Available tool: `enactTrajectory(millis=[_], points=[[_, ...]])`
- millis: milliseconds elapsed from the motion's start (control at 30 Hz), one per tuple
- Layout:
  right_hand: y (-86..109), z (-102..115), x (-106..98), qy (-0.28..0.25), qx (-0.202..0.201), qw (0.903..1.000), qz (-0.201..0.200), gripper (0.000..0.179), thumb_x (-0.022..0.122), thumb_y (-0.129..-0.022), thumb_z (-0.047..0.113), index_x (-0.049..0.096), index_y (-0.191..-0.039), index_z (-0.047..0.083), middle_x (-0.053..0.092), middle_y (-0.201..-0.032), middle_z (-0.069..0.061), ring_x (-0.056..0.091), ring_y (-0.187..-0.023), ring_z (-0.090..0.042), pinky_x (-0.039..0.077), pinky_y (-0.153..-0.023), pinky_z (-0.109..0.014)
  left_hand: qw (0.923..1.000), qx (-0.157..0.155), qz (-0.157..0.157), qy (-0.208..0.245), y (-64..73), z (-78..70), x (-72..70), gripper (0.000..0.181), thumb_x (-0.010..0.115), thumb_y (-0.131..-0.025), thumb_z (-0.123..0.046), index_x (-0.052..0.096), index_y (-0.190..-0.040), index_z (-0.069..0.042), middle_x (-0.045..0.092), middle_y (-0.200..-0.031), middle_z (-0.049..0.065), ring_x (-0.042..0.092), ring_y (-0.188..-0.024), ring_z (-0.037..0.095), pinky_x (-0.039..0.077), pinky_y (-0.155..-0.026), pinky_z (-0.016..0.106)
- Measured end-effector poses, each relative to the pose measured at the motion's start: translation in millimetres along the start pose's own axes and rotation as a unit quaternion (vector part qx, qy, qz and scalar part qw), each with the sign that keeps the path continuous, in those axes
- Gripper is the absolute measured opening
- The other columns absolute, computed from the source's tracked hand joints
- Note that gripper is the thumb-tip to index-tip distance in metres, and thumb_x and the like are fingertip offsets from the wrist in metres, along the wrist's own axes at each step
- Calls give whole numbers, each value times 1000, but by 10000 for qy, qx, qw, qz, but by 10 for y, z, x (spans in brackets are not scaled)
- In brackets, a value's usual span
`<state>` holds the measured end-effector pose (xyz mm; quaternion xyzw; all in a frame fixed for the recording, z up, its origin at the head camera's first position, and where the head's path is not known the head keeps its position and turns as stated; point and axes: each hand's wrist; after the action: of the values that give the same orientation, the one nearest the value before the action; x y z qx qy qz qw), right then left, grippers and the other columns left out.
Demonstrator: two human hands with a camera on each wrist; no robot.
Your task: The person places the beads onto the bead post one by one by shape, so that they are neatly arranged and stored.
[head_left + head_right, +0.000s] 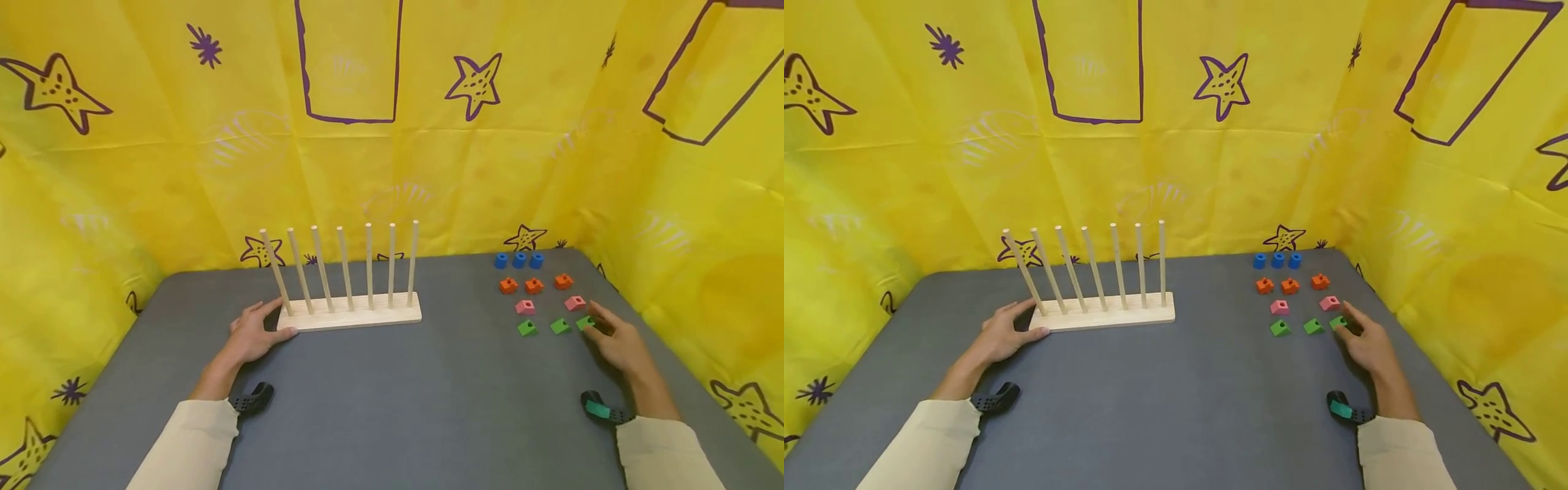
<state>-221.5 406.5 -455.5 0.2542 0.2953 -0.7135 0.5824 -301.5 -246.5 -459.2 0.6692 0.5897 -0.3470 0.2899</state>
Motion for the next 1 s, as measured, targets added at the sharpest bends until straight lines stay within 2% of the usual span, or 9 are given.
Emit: enactTrajectory(millis=[233, 433, 500, 567, 700, 767, 867, 933, 1000], points=[[66, -21, 43, 656, 226, 9976, -52, 49, 58, -97, 20, 47, -139, -3, 40, -133, -41, 34, -119, -61, 29, -90, -70, 9999, -29, 153, -53, 48, 8, 3, 85, 72, -85, -44, 34, -148, -1, 34, -140, 37, 15, -135, 51, 6, -100, 66], [76, -20, 44, 843, 85, 9951, -512, 44, 60, -97, 24, 56, -131, -3, 52, -123, -37, 45, -111, -56, 34, -87, -66, 9999, 37, 97, -37, 10, 7, -31, 84, 72, -86, -42, 34, -148, -1, 36, -140, 36, 15, -136, 51, 4, -100, 66], [72, 14, 37, 768, 24, 9946, -700, 42, 61, -96, 25, 59, -127, -3, 58, -118, -33, 51, -107, -52, 41, -84, -59, 9999, 64, 78, -53, -5, 6, -46, 83, 72, -86, -41, 34, -148, -1, 37, -140, 35, 15, -136, 51, 4, -100, 66], [67, 61, 18, 549, 2, 9950, -836, 41, 62, -96, 25, 61, -125, -3, 61, -115, -30, 56, -104, -48, 48, -79, -44, 9999, 61, 101, -50, -17, 7, -53, 84, 71, -86, -42, 34, -148, -1, 37, -140, 35, 14, -136, 51, 4, -100, 66], [70, 188, -43, 51, 83, 9959, -897, 43, 62, -96, 28, 60, -127, -1, 61, -118, -25, 61, -102, -36, 46, -67, -18, 9999, 30, 159, -50, -26, 8, -45, 85, 71, -86, -44, 33, -149, -2, 37, -140, 35, 13, -136, 51, 4, -100, 66], [71, 261, -71, -116, 136, 9965, -814, 46, 62, -95, 31, 59, -129, 1, 60, -120, -22, 61, -98, -21, 45, -66, -16, 9998, 0, 180, -49, -23, 8, -35, 86, 71, -86, -45, 33, -148, -1, 35, -141, 36, 13, -136, 51, 4, -100, 66], [63, 385, -96, -230, 178, 9973, -670, 47, 62, -95, 35, 59, -130, 3, 60, -119, -14, 55, -92, -1, 45, -70, -20, 9998, -35, 173, -39, -19, 14, -19, 85, 71, -85, -44, 33, -148, 0, 34, -141, 36, 13, -136, 51, 4, -100, 66], [51, 490, -107, -354, 167, 9974, -600, 46, 61, -95, 36, 59, -130, 5, 60, -119, -11, 53, -92, 2, 45, -72, -22, 9999, -35, 155, -23, -18, 17, -8, 86, 71, -85, -44, 34, -148, 0, 34, -142, 36, 14, -136, 51, 4, -100, 66], [42, 619, -113, -558, 155, 9970, -522, 45, 61, -95, 36, 59, -131, 8, 60, -120, -8, 53, -95, -2, 45, -74, -22, 9999, -22, 151, -8, -15, 23, 4, 85, 71, -85, -44, 34, -148, 0, 34, -141, 36, 14, -136, 51, 4, -100, 66]])
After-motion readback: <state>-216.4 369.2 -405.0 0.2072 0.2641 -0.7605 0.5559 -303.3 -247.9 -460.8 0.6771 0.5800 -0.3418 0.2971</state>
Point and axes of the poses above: each hand's wrist, its own y-axis away from the middle knuckle, its own x-axis out of the palm, z = x × y
